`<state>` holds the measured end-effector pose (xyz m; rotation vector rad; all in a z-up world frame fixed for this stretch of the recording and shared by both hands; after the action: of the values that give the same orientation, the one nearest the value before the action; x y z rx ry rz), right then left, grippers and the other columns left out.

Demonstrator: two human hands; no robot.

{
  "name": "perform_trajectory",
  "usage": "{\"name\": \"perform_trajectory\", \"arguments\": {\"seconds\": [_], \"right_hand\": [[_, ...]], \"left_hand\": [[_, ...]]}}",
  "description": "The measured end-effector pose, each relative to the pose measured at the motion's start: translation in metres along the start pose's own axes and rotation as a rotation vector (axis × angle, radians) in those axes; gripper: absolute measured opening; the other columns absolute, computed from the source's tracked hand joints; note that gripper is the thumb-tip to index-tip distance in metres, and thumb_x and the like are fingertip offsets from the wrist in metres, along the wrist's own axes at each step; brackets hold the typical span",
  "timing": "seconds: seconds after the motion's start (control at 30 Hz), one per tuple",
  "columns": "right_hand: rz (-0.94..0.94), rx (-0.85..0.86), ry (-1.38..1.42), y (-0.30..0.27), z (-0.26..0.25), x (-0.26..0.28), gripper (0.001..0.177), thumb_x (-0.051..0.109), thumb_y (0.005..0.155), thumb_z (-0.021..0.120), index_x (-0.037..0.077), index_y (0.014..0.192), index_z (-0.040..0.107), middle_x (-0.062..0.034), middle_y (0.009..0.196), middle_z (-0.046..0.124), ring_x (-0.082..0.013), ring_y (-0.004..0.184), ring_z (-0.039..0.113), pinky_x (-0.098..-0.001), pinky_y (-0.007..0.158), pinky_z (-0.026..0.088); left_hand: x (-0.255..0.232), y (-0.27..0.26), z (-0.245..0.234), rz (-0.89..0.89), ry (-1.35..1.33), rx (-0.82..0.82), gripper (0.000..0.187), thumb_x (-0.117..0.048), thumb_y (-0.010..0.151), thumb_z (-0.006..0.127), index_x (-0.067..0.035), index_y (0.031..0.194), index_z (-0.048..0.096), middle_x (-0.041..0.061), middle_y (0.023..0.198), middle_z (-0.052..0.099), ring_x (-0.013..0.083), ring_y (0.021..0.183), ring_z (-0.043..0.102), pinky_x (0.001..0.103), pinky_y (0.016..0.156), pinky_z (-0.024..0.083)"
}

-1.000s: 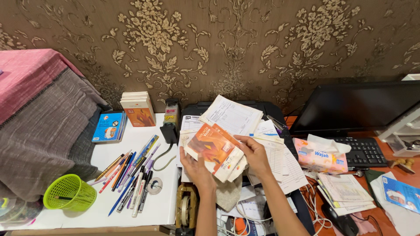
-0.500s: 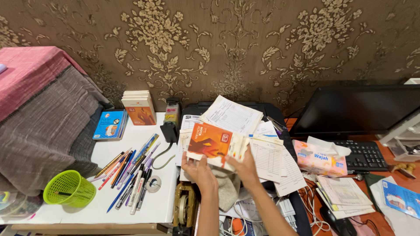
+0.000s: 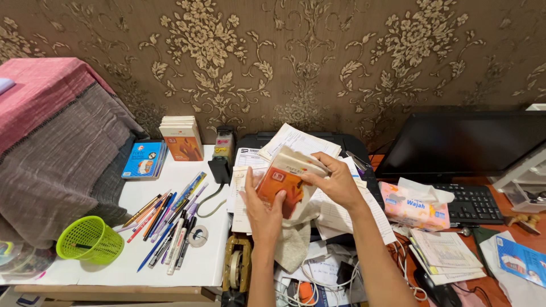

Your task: The person organizes a cluttered desk by stacking small books and notebooks, sorting loose papers, and placing pens and markers into a green pen holder. The person handles items one at a time, aligning stacks and arranging writing tools on the desk surface.

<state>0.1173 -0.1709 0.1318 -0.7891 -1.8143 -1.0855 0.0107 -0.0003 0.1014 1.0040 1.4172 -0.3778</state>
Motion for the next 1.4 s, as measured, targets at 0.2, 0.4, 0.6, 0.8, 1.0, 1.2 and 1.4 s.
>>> {"name": "perform_trajectory", "arguments": {"seconds": [0.2, 0.4, 0.6, 0.8, 1.0, 1.2, 1.4], "right_hand": [[-0.153, -0.05, 0.138, -0.002, 0.018, -0.013, 0.028, 0.0, 0.088, 0.081, 0.003, 0.113, 0.067, 0.0006, 0.099, 0.069, -0.0055, 0.093, 0.062, -0.024, 0.083, 0.054], [0.019, -0.097, 0.253, -0.013, 0.05, -0.041, 0.054, 0.004, 0.085, 0.08, 0.005, 0.134, 0.058, -0.0032, 0.109, 0.064, -0.0111, 0.09, 0.055, -0.0281, 0.082, 0.048], [0.064, -0.089, 0.21, -0.022, 0.071, -0.074, 0.049, 0.009, 0.091, 0.072, 0.003, 0.136, 0.052, -0.0108, 0.12, 0.066, -0.0164, 0.11, 0.061, -0.0316, 0.098, 0.05], [0.077, -0.108, 0.166, -0.033, 0.083, -0.107, 0.059, 0.012, 0.097, 0.061, 0.002, 0.151, 0.039, -0.0144, 0.142, 0.058, -0.0219, 0.13, 0.054, -0.033, 0.109, 0.042], [-0.032, -0.109, 0.175, -0.032, 0.089, -0.125, 0.063, 0.005, 0.098, 0.057, 0.001, 0.156, 0.032, -0.0144, 0.154, 0.048, -0.0209, 0.141, 0.045, -0.0333, 0.115, 0.034], [0.034, -0.109, 0.217, -0.028, 0.088, -0.107, 0.061, 0.004, 0.097, 0.057, 0.002, 0.155, 0.037, -0.0119, 0.145, 0.058, -0.0182, 0.13, 0.055, -0.0321, 0.109, 0.043], [-0.046, -0.077, 0.244, -0.012, 0.103, -0.082, 0.059, 0.005, 0.098, 0.061, 0.002, 0.154, 0.04, -0.0113, 0.137, 0.063, -0.0167, 0.123, 0.059, -0.0316, 0.105, 0.047]], "left_hand": [[0.03, -0.001, 0.009, -0.242, -0.231, 0.012, 0.033, -0.011, 0.095, 0.061, -0.004, 0.128, 0.057, 0.016, 0.11, 0.071, 0.028, 0.094, 0.071, 0.041, 0.08, 0.06], [0.051, -0.004, 0.01, 0.108, -0.161, -0.042, 0.038, -0.003, 0.099, 0.061, 0.0, 0.136, 0.05, 0.018, 0.118, 0.066, 0.0252, 0.103, 0.067, 0.038, 0.088, 0.053], [0.061, -0.007, 0.008, 0.164, -0.209, -0.034, 0.043, -0.004, 0.101, 0.059, 0.0, 0.141, 0.046, 0.017, 0.123, 0.065, 0.0222, 0.107, 0.066, 0.034, 0.088, 0.053], [0.08, -0.005, 0.016, -0.084, -0.3, -0.016, 0.038, -0.007, 0.099, 0.055, -0.005, 0.136, 0.048, 0.01, 0.105, 0.069, 0.0152, 0.08, 0.066, 0.03, 0.07, 0.056], [0.089, -0.003, 0.02, -0.016, -0.201, -0.066, 0.029, -0.009, 0.102, 0.053, -0.002, 0.13, 0.052, 0.013, 0.11, 0.071, 0.0214, 0.093, 0.07, 0.034, 0.08, 0.055], [0.083, 0.0, 0.012, -0.088, -0.2, -0.063, 0.026, -0.01, 0.101, 0.054, -0.003, 0.126, 0.054, 0.014, 0.106, 0.072, 0.0235, 0.091, 0.07, 0.035, 0.081, 0.055], [0.064, 0.019, -0.014, 0.116, -0.245, -0.117, 0.025, -0.005, 0.102, 0.054, 0.0, 0.127, 0.054, 0.015, 0.108, 0.071, 0.0215, 0.093, 0.067, 0.035, 0.082, 0.054]]}}
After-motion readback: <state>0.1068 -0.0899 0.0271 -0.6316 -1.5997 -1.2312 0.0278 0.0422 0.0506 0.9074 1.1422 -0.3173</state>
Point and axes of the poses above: each hand's wrist, its own y-axis towards the middle knuckle, its own z-axis out of the palm, x = y × z, the point moved 3 cm from there along y, towards the middle knuckle
